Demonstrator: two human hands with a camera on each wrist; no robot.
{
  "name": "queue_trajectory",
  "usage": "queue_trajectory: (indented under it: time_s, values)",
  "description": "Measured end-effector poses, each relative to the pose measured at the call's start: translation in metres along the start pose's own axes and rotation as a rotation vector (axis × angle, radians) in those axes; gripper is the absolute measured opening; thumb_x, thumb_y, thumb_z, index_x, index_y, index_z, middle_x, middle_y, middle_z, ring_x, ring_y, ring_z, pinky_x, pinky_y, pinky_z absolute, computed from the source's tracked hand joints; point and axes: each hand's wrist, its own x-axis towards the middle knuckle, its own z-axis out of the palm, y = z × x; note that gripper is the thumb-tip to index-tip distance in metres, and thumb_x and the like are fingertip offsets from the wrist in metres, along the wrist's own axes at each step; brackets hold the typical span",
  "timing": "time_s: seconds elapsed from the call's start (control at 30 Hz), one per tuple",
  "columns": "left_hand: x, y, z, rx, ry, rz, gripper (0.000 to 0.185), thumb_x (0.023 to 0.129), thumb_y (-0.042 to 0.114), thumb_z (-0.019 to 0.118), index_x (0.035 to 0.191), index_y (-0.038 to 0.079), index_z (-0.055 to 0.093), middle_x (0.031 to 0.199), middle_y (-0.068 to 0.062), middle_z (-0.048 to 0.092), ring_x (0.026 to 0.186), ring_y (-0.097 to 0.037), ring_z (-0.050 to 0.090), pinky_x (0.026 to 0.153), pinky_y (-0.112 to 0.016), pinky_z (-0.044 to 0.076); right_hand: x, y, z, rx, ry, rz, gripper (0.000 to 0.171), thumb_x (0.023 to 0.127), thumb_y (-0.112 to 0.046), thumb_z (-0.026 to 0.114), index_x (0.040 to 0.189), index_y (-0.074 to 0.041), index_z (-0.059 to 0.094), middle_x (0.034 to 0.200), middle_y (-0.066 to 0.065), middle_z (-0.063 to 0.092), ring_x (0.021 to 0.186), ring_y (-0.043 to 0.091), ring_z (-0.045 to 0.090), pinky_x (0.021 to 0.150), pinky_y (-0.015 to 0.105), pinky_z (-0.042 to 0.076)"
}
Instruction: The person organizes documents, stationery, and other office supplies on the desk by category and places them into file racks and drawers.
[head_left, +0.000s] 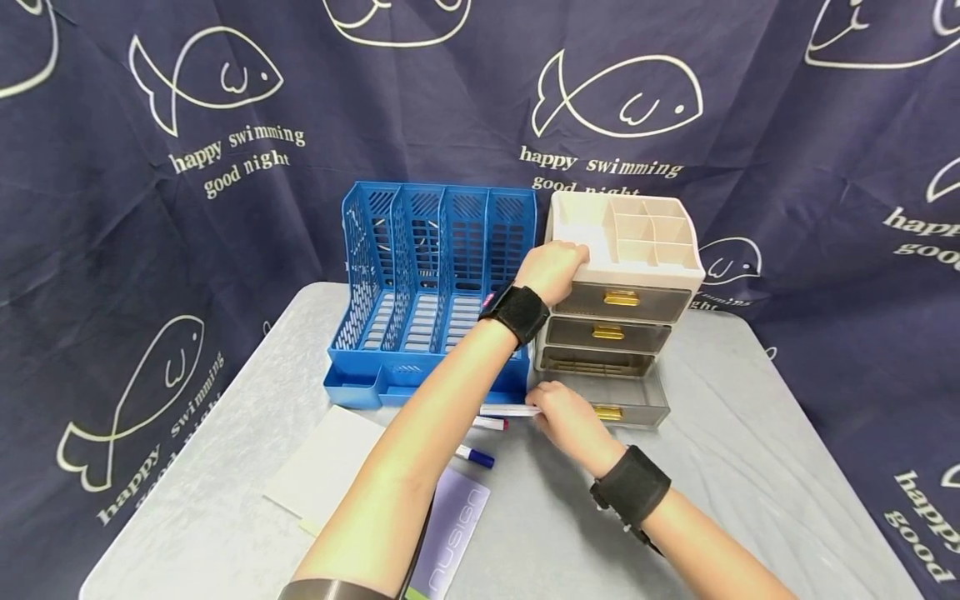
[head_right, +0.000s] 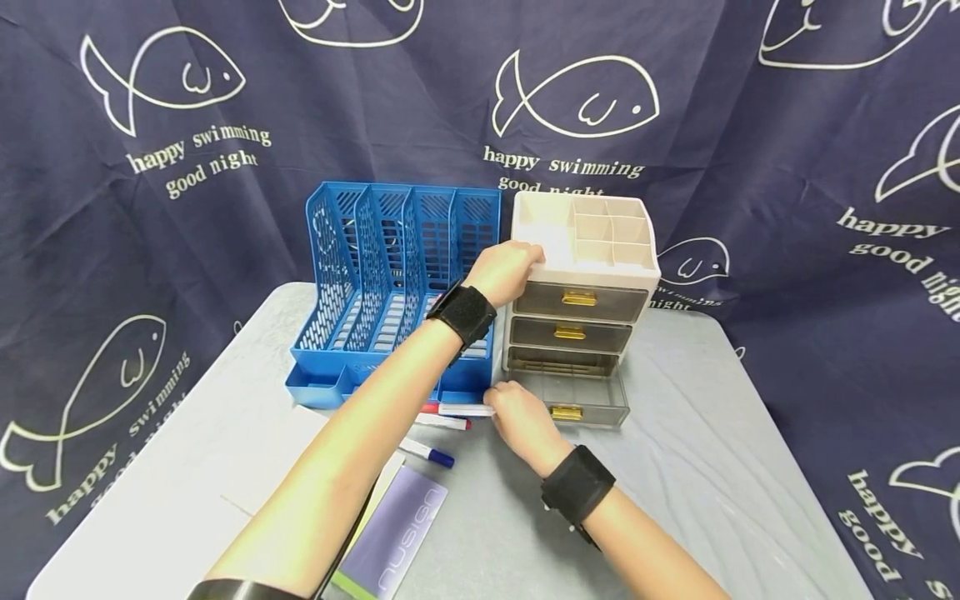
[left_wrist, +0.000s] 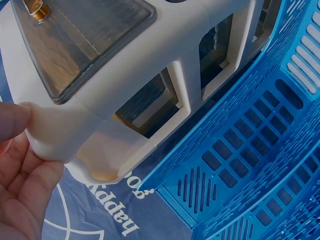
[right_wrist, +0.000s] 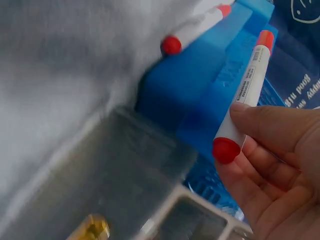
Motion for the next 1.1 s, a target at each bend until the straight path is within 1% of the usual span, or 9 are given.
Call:
queue_trajectory:
  time_s: [0.13,0.33,0.57,0.73,0.93,1.1]
  values:
    - [-0.001,0.001,-0.001,0.003,0.001,0.001,0.034,0.086,0.004,0.062,0.118,0.015,0.062,0.114,-0.001,0.066,0.105,-0.016,0.061,0.086,-0.03,0.05,-0.002,0.008,-0.013,-0.019,0.036,0.006,0.02,0.068,0.008,0.073,0.076,-0.009,0.064,0.074,0.001,0.059,0.074,0.019,0.059,0.064,0.033,0.051]
    - [-0.001,0.001,-0.001,0.004,0.006,0.006,0.034,0.086,0.004,0.062,0.118,0.015,0.063,0.114,-0.001,0.066,0.105,-0.017,0.061,0.086,-0.03,0.05,-0.008,0.026,-0.03,-0.021,0.046,0.034,0.019,0.07,0.009,0.074,0.078,-0.005,0.064,0.075,0.003,0.06,0.073,0.02,0.059,0.064,0.034,0.05]
    - [-0.001,0.0,0.0,0.003,-0.003,0.001,0.034,0.086,0.004,0.062,0.118,0.015,0.062,0.114,-0.001,0.066,0.105,-0.017,0.061,0.086,-0.03,0.05,-0.021,0.046,-0.043,-0.031,0.045,0.069,0.023,0.068,0.014,0.07,0.083,-0.003,0.065,0.08,0.005,0.062,0.078,0.023,0.06,0.067,0.037,0.051]
    - [-0.001,0.0,0.0,0.002,-0.003,0.003,0.035,0.085,0.003,0.063,0.118,0.015,0.062,0.113,-0.002,0.066,0.104,-0.017,0.061,0.085,-0.03,0.051,-0.031,0.06,-0.048,-0.021,0.08,0.082,0.024,0.067,0.017,0.067,0.083,-0.002,0.064,0.08,0.006,0.062,0.078,0.025,0.06,0.068,0.039,0.05]
    - [0.0,0.0,0.002,0.002,-0.002,0.003,0.036,0.085,0.002,0.062,0.118,0.015,0.063,0.114,-0.003,0.066,0.105,-0.018,0.061,0.086,-0.031,0.051,-0.042,0.078,-0.051,-0.033,0.147,0.048,0.027,0.062,0.02,0.068,0.077,0.0,0.061,0.073,0.007,0.058,0.07,0.026,0.058,0.064,0.04,0.049]
    - [0.001,-0.001,0.001,-0.003,0.002,0.009,0.036,0.085,0.001,0.06,0.118,0.015,0.063,0.114,-0.003,0.066,0.104,-0.018,0.061,0.085,-0.032,0.051,-0.052,0.088,-0.057,-0.033,0.139,0.083,0.026,0.063,0.02,0.066,0.077,0.0,0.059,0.072,0.007,0.056,0.068,0.025,0.056,0.062,0.039,0.049]
